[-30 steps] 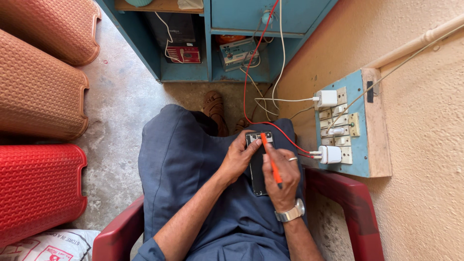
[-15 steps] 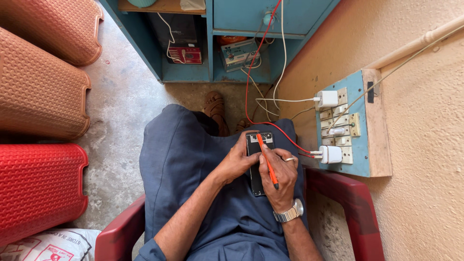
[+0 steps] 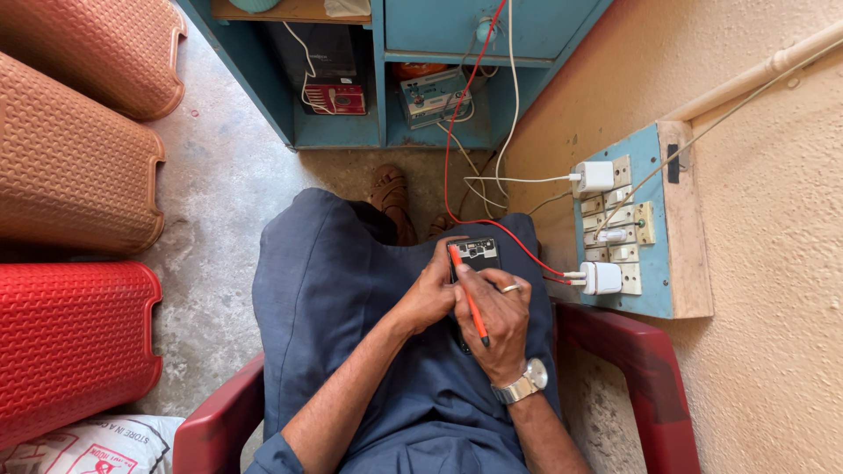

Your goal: The person uses an orange plastic tool to press along the edges of a phone's internal frame and screen while the device is connected to multiple charging cables.

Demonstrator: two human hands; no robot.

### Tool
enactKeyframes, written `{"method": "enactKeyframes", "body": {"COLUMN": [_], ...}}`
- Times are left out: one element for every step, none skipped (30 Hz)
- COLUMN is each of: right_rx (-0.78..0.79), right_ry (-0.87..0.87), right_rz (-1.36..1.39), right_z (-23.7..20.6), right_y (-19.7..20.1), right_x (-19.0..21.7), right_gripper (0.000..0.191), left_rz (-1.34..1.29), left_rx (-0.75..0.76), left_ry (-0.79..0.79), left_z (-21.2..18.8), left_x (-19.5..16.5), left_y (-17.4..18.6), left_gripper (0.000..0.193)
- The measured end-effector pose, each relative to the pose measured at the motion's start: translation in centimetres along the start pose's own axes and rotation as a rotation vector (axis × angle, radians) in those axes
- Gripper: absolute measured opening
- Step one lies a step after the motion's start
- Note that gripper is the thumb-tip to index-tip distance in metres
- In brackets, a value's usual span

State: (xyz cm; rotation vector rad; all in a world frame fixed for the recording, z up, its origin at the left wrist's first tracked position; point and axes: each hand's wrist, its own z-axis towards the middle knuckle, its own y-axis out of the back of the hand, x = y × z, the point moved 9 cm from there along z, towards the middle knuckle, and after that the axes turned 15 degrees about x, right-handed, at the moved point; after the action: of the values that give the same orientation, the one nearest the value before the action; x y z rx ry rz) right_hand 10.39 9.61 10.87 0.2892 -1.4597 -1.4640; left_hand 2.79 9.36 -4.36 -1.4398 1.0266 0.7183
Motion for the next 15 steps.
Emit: {"method": "enactKeyframes", "body": {"right_rx": [0.005,0.009,0.015,0.019,0.022,0.026,0.014,0.002,-0.01,-0.032,-0.054,-0.076,-0.096,-0.116,-0.137], "right_ry": [0.0,0.001,0.003,0.005,0.008,0.01,-0.006,-0.022,-0.039,-0.068,-0.095,-0.121,-0.147,-0.175,-0.201], "right_rz": [-0.002,-0.004,-0.004,0.015,0.034,0.052,0.059,0.067,0.075,0.064,0.054,0.046,0.025,0.004,-0.018], "right_z": [0.0,0.1,0.1,0.1,0.1,0.1,0.0,-0.1,-0.2,-0.5,-0.7,-1.0,-1.2,-1.4,-1.7], "right_y": [0.0,-0.1,-0.1,-0.1,0.0,0.0,0.1,0.1,0.2,0.4,0.5,0.6,0.8,0.9,1.0], "right_x": [0.0,0.1,0.1,0.1,0.0,0.0,-0.2,-0.4,-0.6,-1.0,-1.3,-1.6,-2.0,-2.4,-2.8], "right_gripper": [0.031,0.031,0.032,0.032,0.032,0.032,0.032,0.032,0.031,0.031,0.031,0.03,0.029,0.028,0.027], "left_rz": [0.01,0.019,0.03,0.031,0.034,0.036,0.048,0.06,0.071,0.097,0.124,0.153,0.162,0.17,0.179], "left_rx": [0.007,0.013,0.018,0.014,0.01,0.008,-0.003,-0.014,-0.025,-0.037,-0.051,-0.066,-0.07,-0.073,-0.076], "left_ry": [-0.018,-0.035,-0.053,-0.053,-0.054,-0.055,-0.057,-0.059,-0.06,-0.037,-0.014,0.01,0.013,0.015,0.016], "left_z": [0.1,0.1,0.1,0.1,0.0,0.0,0.1,0.1,0.1,0.1,0.1,0.0,-0.1,-0.2,-0.2], "left_x": [-0.2,-0.4,-0.5,-0.5,-0.6,-0.6,-0.7,-0.8,-0.9,-0.9,-0.9,-1.0,-1.2,-1.4,-1.7], "left_y": [0.0,-0.1,-0.1,0.0,0.0,0.0,0.0,0.0,0.0,0.0,0.0,0.1,0.1,0.0,0.0], "left_gripper": [0.059,0.058,0.057,0.057,0.058,0.058,0.055,0.053,0.051,0.05,0.05,0.05,0.052,0.055,0.058]}}
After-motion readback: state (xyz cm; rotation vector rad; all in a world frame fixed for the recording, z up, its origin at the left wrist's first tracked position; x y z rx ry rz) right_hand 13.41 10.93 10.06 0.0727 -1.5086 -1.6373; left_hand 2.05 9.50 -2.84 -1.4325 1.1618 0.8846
